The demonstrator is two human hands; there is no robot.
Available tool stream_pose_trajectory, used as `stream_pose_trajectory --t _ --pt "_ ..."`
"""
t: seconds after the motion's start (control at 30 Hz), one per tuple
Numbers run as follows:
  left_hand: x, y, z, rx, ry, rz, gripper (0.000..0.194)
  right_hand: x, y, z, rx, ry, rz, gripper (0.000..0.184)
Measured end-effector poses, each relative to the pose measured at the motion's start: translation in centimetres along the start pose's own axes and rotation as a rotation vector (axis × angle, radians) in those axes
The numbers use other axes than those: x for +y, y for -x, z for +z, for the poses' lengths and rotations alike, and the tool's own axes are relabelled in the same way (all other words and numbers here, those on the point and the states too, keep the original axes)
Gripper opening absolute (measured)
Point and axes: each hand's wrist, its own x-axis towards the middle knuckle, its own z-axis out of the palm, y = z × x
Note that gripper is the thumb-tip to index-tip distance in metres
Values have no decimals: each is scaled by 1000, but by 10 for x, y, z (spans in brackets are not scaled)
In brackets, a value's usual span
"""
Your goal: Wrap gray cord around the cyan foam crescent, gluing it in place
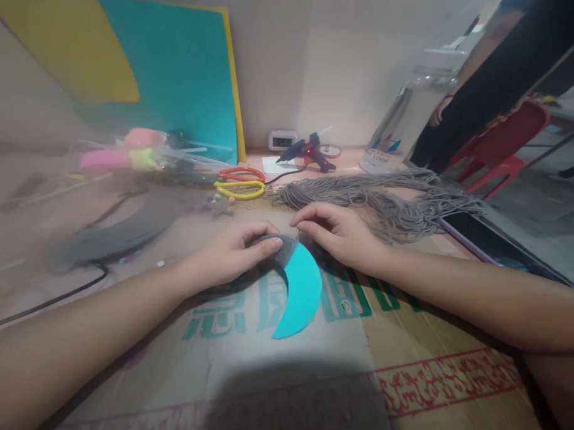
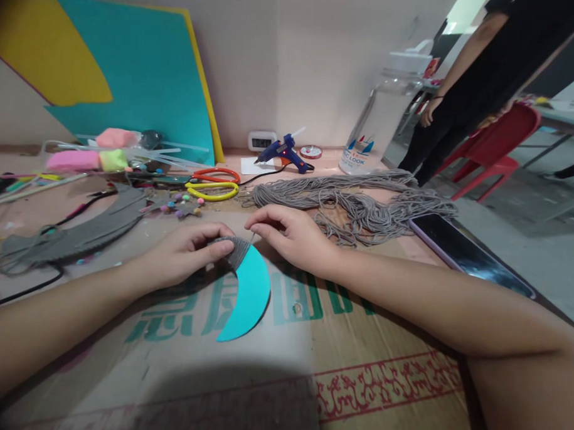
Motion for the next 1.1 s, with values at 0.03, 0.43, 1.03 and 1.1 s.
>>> stream_pose_trajectory --t 0.03,0.43,1.03,1.1 --pt "0 0 0 -12 0 1 32 0 0 0 2 5 -6 11" --pt "1 -1 0 -57 7 -4 31 4 0 1 -9 42 -57 11" --pt "-2 0 1 225 17 -47 34 -2 2 -5 -119 79 -52 31" --pt "-2 0 1 196 49 -40 35 -2 2 -6 -116 90 -57 31"
